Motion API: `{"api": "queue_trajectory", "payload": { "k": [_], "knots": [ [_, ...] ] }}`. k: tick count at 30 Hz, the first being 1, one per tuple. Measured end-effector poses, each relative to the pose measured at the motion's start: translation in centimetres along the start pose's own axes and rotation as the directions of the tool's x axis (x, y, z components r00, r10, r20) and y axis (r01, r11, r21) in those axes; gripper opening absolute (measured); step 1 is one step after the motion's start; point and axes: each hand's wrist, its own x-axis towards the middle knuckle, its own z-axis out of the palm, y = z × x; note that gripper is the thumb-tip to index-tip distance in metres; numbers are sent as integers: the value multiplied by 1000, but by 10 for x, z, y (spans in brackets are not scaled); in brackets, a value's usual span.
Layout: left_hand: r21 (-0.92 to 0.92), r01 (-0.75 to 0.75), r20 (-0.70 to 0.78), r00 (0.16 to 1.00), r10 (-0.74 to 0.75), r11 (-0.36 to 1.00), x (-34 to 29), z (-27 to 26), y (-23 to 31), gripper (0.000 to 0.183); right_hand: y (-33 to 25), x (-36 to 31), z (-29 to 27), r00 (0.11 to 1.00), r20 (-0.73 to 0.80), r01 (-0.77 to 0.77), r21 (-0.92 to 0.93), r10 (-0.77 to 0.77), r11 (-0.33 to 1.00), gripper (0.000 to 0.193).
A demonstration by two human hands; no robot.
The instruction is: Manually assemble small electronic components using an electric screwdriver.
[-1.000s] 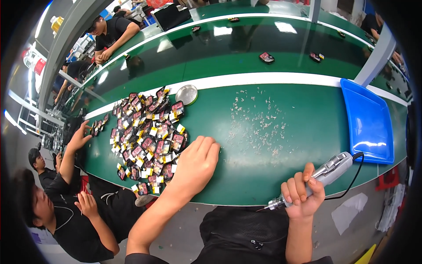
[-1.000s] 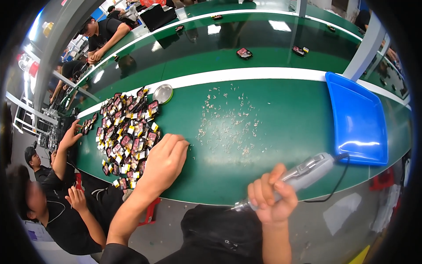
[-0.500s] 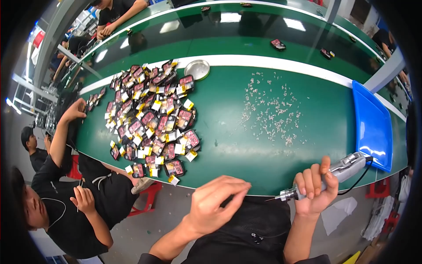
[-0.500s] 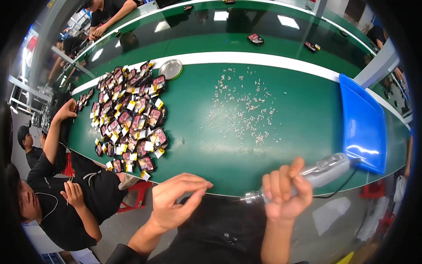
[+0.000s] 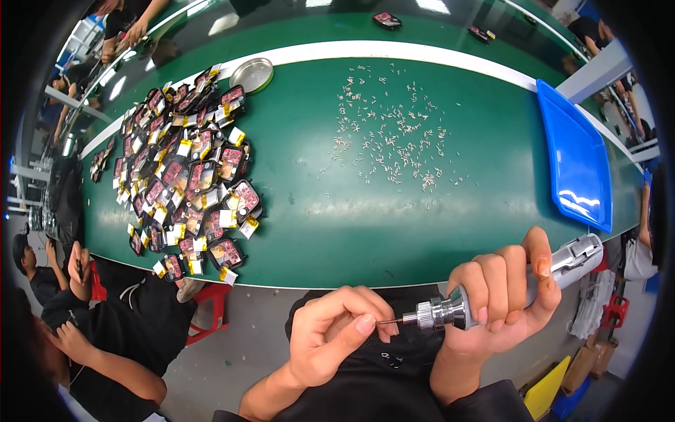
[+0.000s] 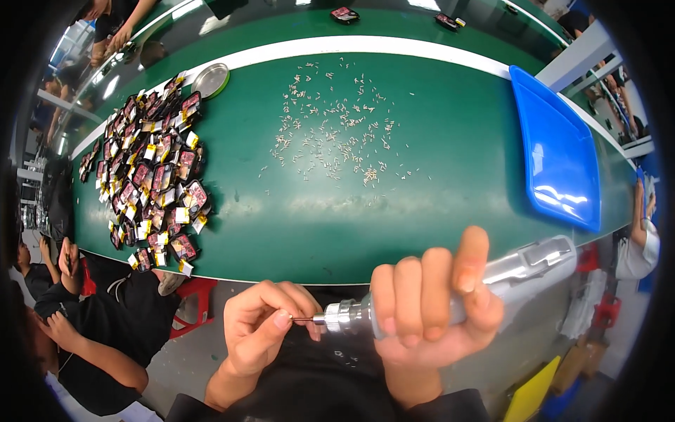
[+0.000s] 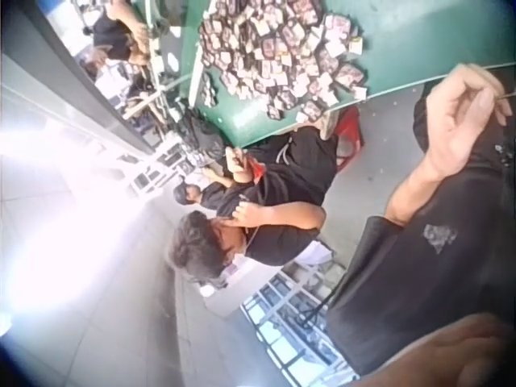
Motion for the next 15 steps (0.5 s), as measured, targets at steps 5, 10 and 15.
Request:
{"api": "queue_trajectory", "payload": {
  "k": [5, 10, 15],
  "knots": [
    [-4, 5, 19, 1000, -5, 1000, 1, 0, -2, 19, 2, 0, -2, 1000, -4, 8, -28, -8, 1000, 10],
    [40, -12, 27, 1000, 11, 999, 3, 1, -3, 19, 0, 2, -3, 1000, 12, 16, -47, -15, 999, 10],
    [55, -12, 32, 999, 10, 998, 4, 3, -3, 20, -2, 2, -5, 1000, -20, 8, 3, -8, 1000, 10]
  ]
}}
